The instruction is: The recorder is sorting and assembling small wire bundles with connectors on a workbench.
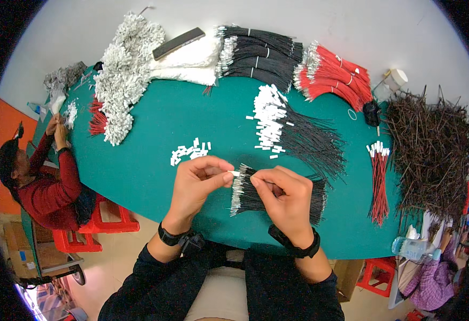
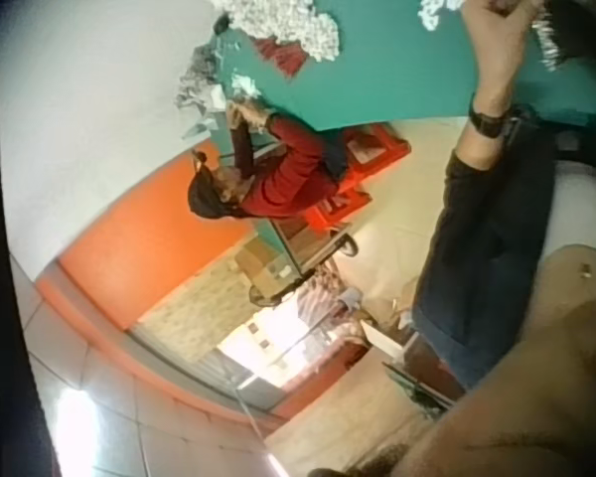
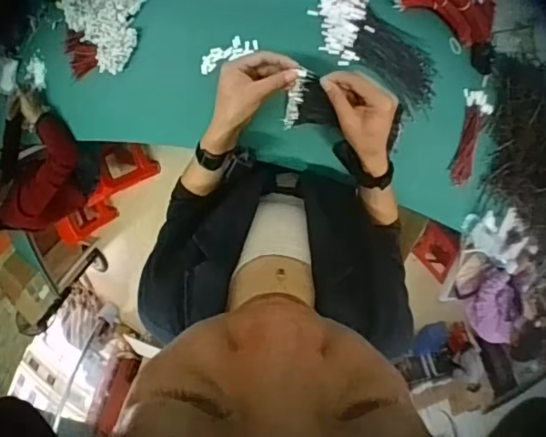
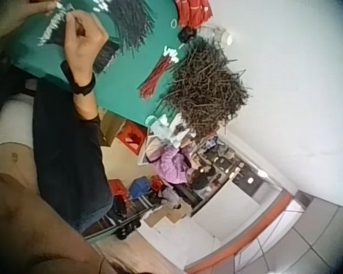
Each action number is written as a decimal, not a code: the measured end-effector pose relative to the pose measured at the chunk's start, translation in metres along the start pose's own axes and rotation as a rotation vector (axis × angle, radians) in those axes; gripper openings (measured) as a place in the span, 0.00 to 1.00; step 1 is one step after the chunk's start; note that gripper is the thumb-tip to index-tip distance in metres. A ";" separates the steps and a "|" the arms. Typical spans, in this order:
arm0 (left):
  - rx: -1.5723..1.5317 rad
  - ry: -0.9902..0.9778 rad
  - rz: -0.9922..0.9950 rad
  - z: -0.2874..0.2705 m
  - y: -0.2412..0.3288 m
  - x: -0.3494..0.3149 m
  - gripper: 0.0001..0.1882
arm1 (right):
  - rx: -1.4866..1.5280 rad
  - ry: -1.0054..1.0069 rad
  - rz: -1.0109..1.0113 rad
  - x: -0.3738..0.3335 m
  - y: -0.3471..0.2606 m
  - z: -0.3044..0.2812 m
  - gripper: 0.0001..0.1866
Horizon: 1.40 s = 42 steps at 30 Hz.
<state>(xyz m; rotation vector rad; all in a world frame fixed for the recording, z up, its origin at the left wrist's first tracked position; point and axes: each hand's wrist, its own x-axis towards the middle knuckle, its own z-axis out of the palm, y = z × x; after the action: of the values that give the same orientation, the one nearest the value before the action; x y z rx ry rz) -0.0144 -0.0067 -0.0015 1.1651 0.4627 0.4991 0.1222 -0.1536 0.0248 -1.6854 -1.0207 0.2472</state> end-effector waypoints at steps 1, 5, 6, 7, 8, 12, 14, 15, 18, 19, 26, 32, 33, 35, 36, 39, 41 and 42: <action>0.000 -0.001 0.000 -0.001 0.000 0.000 0.07 | 0.022 -0.003 0.009 0.000 0.000 0.000 0.02; 0.061 -0.018 0.006 -0.005 -0.001 -0.001 0.07 | -0.003 -0.016 -0.016 0.001 -0.002 -0.001 0.03; 0.084 -0.025 0.013 -0.005 -0.001 -0.001 0.07 | -0.007 -0.031 -0.014 0.001 -0.004 -0.001 0.03; 0.084 -0.025 0.013 -0.005 -0.002 -0.001 0.07 | -0.012 -0.046 -0.011 0.001 -0.005 -0.002 0.03; 0.100 -0.024 0.023 -0.004 -0.004 -0.002 0.07 | -0.012 -0.046 -0.011 0.002 -0.005 -0.002 0.03; 0.092 -0.008 0.040 -0.001 -0.003 -0.004 0.06 | -0.002 -0.059 -0.004 0.002 -0.006 -0.003 0.03; 0.075 -0.008 0.023 -0.001 -0.004 -0.004 0.06 | -0.001 -0.056 -0.008 0.001 -0.006 -0.001 0.03; 0.056 -0.010 0.007 -0.001 -0.005 -0.004 0.06 | 0.000 -0.049 -0.016 0.001 -0.006 0.000 0.03; 0.017 -0.025 -0.008 -0.001 -0.007 -0.004 0.05 | -0.010 -0.042 -0.039 0.003 0.002 0.000 0.03; 0.018 -0.026 -0.008 -0.001 -0.008 -0.004 0.05 | -0.020 -0.041 -0.054 0.003 0.004 0.000 0.03; 0.051 -0.016 -0.015 0.000 -0.008 -0.004 0.05 | 0.004 -0.063 -0.044 0.002 0.000 -0.002 0.02; 0.042 0.000 -0.005 0.001 -0.010 -0.004 0.05 | 0.027 -0.079 0.001 -0.002 0.003 0.000 0.02; 0.071 0.006 0.003 0.002 -0.010 -0.005 0.05 | 0.041 -0.060 0.005 -0.002 0.003 0.000 0.02; 0.052 -0.021 0.009 0.003 -0.013 -0.006 0.05 | 0.056 -0.041 0.008 -0.003 0.004 0.001 0.02; 0.033 -0.048 0.016 0.003 -0.013 -0.006 0.05 | 0.053 -0.032 0.004 -0.003 0.005 0.000 0.02; 0.077 -0.019 0.009 0.003 -0.011 -0.006 0.05 | 0.058 -0.039 0.006 -0.005 0.004 0.001 0.02; 0.082 -0.015 0.011 0.004 -0.008 -0.005 0.04 | 0.066 -0.056 0.013 -0.006 0.004 0.001 0.02; 0.089 -0.008 0.014 0.004 -0.007 -0.005 0.04 | 0.057 -0.060 0.009 -0.006 0.005 0.001 0.02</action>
<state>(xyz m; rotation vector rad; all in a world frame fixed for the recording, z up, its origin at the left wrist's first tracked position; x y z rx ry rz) -0.0152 -0.0155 -0.0066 1.2557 0.4740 0.4897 0.1200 -0.1577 0.0182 -1.6398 -1.0410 0.3317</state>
